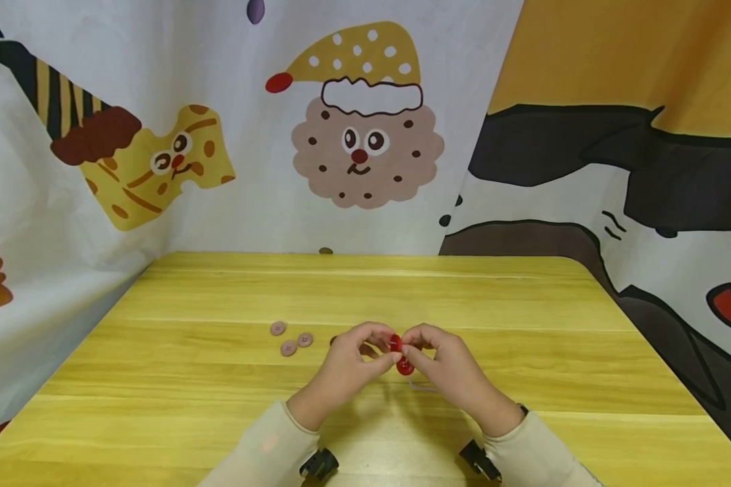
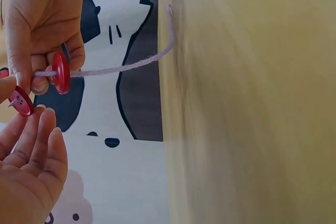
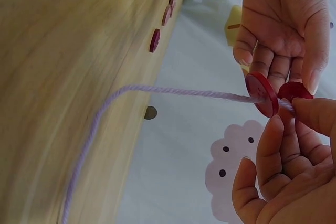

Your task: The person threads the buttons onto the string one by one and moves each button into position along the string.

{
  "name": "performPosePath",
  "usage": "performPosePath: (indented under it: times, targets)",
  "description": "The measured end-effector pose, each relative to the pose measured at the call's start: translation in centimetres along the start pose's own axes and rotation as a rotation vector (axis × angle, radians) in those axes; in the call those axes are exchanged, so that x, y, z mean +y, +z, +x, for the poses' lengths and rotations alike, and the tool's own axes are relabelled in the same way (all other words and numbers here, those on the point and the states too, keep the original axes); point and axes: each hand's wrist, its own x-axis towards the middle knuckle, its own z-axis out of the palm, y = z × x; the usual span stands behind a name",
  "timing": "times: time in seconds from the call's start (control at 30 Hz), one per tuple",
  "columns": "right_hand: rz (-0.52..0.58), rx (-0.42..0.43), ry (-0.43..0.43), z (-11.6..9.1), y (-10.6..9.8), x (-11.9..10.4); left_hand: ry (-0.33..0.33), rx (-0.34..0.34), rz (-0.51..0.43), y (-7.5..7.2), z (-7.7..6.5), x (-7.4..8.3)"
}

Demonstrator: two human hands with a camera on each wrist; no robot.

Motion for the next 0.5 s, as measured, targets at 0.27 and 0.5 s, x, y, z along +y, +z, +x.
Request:
performPosePath:
  times: [0.27,0.5]
  targets:
    - [0.004,0.004,0.007,0.06,0.01,0.06,-0.024,0.016,-0.047,0.16,-0.03,0.03]
    - [0.002,-0.014,-0.001,0.01,-0.05,0.18,-0.019,0.007,-0.053,0.09,-0.05,0.15]
